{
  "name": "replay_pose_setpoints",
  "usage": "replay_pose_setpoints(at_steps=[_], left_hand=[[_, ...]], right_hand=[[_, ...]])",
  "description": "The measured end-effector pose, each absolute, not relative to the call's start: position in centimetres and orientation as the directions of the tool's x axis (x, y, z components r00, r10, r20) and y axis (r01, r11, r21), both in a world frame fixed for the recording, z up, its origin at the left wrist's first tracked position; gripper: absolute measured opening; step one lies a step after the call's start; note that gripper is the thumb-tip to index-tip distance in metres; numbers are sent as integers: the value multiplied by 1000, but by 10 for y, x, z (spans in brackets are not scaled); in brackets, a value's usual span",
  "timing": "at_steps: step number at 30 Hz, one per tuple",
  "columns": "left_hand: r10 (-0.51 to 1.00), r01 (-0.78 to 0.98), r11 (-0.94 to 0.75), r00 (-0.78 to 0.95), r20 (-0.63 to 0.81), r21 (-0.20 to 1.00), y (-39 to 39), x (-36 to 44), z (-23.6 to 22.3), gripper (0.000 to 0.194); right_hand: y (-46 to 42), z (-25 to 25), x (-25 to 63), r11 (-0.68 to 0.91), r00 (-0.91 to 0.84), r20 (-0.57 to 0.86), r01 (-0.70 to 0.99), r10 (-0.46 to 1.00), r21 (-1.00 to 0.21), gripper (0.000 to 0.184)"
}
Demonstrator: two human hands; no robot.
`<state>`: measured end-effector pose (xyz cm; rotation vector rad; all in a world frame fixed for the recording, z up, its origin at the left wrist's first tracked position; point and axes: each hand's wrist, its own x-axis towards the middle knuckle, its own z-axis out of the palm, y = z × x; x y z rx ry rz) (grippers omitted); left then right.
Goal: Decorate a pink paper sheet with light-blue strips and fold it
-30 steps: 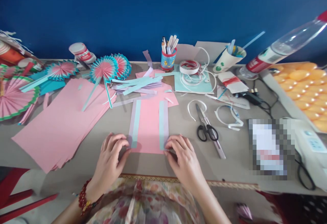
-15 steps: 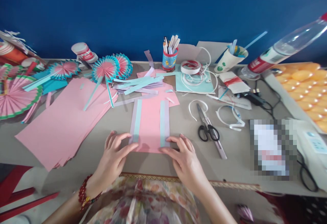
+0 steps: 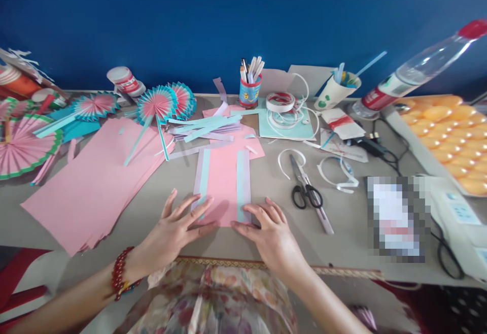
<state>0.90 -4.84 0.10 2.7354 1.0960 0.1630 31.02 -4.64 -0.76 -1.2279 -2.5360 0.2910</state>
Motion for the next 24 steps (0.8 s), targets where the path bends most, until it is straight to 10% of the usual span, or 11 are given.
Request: replay_pose_setpoints(at_steps=[16,24], left_hand=[[848,814,-526,479,229,245,-86,-12,0,55],[594,571,-791,802,56,219,-80,34,-2,68]], right_hand=[[-45,-6,311,619,-592,183,731,784,-287,62],[-44,-5,313,631,-609,171,721,774,-287,62]])
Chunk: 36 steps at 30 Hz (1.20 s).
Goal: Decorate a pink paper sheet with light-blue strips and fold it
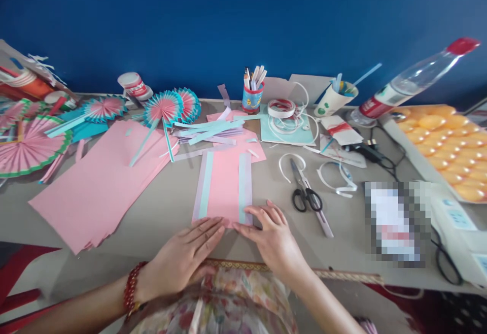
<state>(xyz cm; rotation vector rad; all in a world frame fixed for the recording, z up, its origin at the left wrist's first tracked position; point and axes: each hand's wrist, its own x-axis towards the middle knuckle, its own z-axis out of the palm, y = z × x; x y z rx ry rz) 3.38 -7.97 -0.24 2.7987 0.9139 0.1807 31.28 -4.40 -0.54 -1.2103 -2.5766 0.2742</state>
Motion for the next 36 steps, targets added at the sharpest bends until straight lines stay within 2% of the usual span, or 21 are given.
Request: replay_pose_setpoints(at_steps=[3,5,10,14,23,29,36], left_hand=[[596,579,-790,803,26,201,-79,37,-9,82],[587,573,-797,809,26,192,-79,35,-11,84],[566,556,-817,824,26,152,-79,34,-9,79],[564,553,-819,825,38,156,-78,35,-9,73],[553,540,-827,831,55,158,-76,34,-10,80],[577,566,-813,815,59,137,-81,31,-8,80],[659,655,-752,748,83,71,-93,-8,-8,79]], right_hand=[[-45,-9,312,637,-613,179,717,770,-283,59],[-48,-12,311,630,-602,190,726,776,-275,59],[-57,-16,304,668,-617,258,704,744,-241,53],[-61,-12,302,686,-645,238,701,726,-194,48],[-67,-12,341,663,-635,205,740,744,-114,61],[-75,-16,344,627,-597,210,767,775,-133,64],[-74,-17,340,627,-594,223,769,773,-125,62]])
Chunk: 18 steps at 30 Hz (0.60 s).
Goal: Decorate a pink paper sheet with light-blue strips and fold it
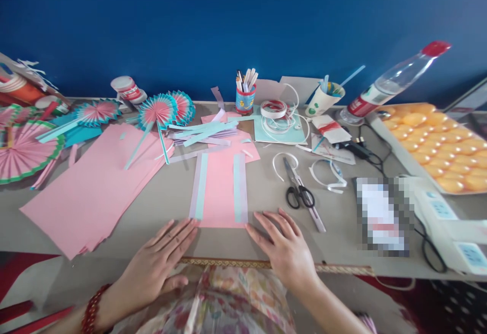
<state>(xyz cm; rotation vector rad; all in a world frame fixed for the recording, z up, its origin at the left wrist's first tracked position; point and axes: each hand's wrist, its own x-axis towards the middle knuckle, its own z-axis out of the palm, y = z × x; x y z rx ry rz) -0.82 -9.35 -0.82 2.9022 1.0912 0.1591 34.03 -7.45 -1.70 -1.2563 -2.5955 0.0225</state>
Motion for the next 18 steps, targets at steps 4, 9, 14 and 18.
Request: replay_pose_setpoints(at_steps=[4,9,14,18], left_hand=[[672,671,-741,736,82,39,-97,-15,-7,69],[689,689,-724,721,73,26,-100,-14,-10,68],[677,669,-734,735,49,114,-97,-16,-9,68],[770,723,-630,629,105,284,-97,-14,-7,62]], right_hand=[[-69,-15,344,624,-575,270,766,772,-152,53],[-66,-7,346,544,-470,323,816,821,-194,38],[-65,5,311,583,-481,360,767,799,-268,32],[-56,2,276,601,-540,265,733,799,-318,24]])
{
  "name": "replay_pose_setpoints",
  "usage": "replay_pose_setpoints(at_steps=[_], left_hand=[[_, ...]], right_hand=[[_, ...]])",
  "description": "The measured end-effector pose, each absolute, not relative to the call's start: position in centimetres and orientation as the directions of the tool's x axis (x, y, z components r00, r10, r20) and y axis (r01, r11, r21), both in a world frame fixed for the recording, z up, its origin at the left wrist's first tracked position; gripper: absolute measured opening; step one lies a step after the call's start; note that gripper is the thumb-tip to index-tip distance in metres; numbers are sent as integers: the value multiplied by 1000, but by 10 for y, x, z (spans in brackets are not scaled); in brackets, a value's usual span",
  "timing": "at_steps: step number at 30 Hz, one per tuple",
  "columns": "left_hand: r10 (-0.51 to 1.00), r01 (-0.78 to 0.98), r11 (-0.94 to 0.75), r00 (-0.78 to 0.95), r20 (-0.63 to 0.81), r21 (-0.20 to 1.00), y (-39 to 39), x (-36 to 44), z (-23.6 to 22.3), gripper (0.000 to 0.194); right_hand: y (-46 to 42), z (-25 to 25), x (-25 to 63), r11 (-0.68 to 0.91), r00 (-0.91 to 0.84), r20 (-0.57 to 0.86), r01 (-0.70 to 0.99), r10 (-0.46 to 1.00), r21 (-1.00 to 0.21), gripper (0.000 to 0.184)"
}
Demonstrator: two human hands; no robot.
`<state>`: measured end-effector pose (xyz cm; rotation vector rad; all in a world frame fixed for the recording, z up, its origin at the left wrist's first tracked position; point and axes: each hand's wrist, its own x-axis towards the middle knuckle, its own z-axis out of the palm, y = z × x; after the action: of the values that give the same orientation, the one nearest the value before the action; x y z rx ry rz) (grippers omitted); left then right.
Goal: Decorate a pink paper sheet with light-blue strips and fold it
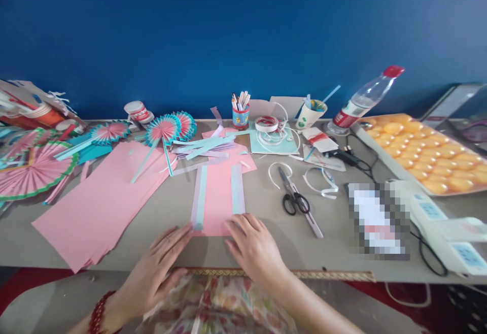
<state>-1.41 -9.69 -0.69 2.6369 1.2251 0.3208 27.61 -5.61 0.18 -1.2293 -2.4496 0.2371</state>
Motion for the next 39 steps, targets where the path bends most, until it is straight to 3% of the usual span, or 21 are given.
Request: replay_pose_setpoints(at_steps=[3,6,9,11,14,18,21,24,26,29,34,39], left_hand=[[868,743,-495,442,225,451,-98,-14,-6,47],[898,614,-440,313,310,655,-97,-14,0,22],[922,471,-363,304,238,804,-91,-3,9,20],[934,489,-303,321,154,818,-86,12,11,20],[946,509,-316,232,226,801,-75,40,7,48],[937,515,-343,128,325,785,-61,66,6,18],[825,496,-547,182,536,674,-50,61,22,24],[553,498,-781,273,787,376,-38,43,47,34],[392,498,-848,360,846,182,-30,31,58,33],[351,534,-845,510,785,31,-18,23,51,32],[493,596,-801,704,511,-47,-7,30,1,26],[487,572,-817,752,445,-72,-6,47,-10,19]], right_hand=[[-46,-2,265,567,-537,197,722,821,-396,6],[-39,1,266,501,-510,161,650,845,-572,9],[-40,10,269,341,-410,112,542,905,-768,11],[-44,13,266,242,-328,93,450,940,-860,11],[-54,12,255,204,-282,117,303,952,-931,10],[-58,7,243,253,-314,171,241,934,-937,7],[-56,9,248,374,-246,311,275,918,-886,15],[-53,12,262,500,-89,512,408,855,-764,15],[-51,13,272,517,-4,586,476,810,-711,15],[-47,9,286,478,6,573,543,820,-690,12],[-47,3,303,370,-86,461,732,883,-572,8],[-48,11,287,613,-439,474,724,763,-316,21]])
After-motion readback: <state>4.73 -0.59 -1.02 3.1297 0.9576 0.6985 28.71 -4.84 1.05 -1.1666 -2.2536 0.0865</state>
